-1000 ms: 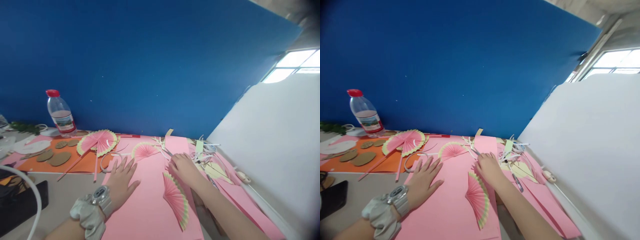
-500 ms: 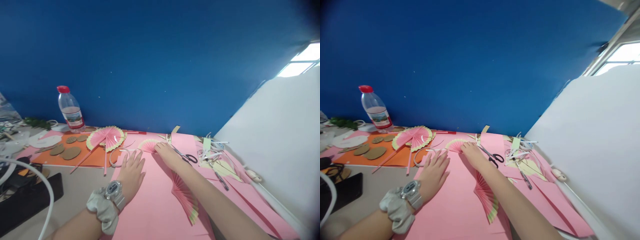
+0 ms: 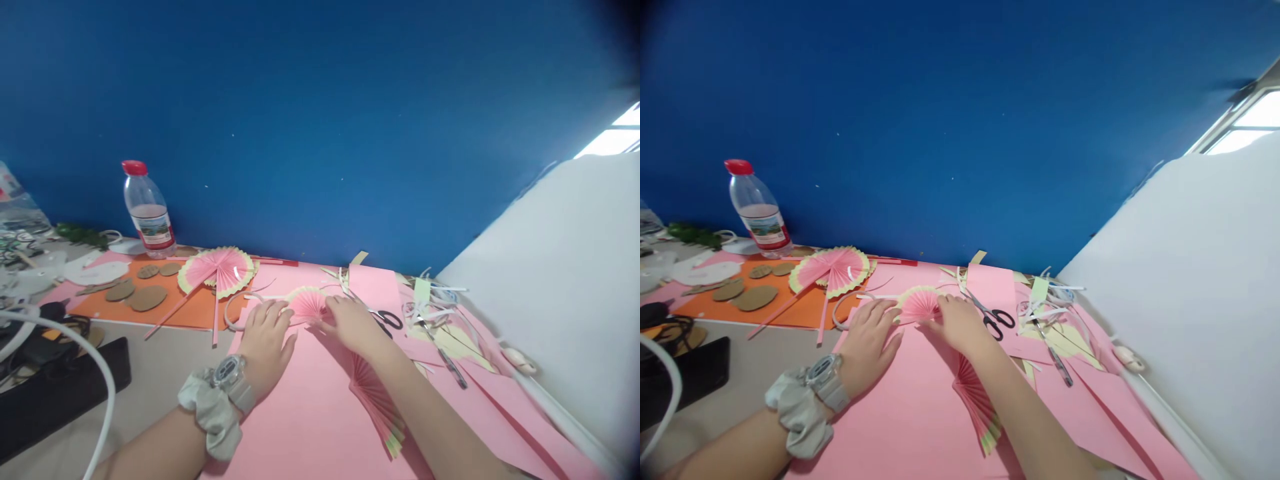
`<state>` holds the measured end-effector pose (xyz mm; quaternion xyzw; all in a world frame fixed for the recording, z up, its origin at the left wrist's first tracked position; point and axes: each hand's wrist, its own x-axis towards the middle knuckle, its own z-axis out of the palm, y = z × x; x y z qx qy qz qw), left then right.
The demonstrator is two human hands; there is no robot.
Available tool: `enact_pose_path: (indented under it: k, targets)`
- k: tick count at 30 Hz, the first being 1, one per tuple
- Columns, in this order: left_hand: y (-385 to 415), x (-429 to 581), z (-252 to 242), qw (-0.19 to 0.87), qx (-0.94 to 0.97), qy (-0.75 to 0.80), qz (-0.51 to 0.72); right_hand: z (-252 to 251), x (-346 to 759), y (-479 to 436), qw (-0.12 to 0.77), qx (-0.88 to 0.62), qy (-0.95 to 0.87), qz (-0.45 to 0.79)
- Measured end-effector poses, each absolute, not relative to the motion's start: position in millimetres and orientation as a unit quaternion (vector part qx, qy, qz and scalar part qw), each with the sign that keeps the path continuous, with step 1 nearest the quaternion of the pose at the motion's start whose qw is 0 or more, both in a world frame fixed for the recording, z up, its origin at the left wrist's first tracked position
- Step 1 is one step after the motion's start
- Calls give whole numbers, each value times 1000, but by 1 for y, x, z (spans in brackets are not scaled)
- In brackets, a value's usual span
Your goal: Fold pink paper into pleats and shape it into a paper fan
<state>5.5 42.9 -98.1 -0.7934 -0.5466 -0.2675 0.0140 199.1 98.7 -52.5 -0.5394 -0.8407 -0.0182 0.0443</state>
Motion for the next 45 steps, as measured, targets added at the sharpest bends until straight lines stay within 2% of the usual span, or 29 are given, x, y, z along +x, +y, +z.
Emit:
enact_pose_path:
  k: [9, 15, 19, 25, 31, 45]
  targets:
    - [39, 11, -108, -44, -843, -489, -221, -57, 197, 88, 19, -619, -785, 25]
    - [39, 8, -89, -91, -837, -476, -253, -55, 202, 93, 43, -532, -842, 85]
    - [43, 8, -98, -90, -810, -514, -266, -54, 205, 93, 55, -489, -861, 131]
    - [39, 12, -117, -48, -824, -531, -195, -60, 204, 94, 82, -479, -861, 152]
    - [33, 13, -107, -105, -861, -474, -153, -57, 200, 90, 87, -474, -863, 154]
    - [32, 10, -101, -193, -814, -473, -275, -69, 189, 93, 128, -443, -881, 104]
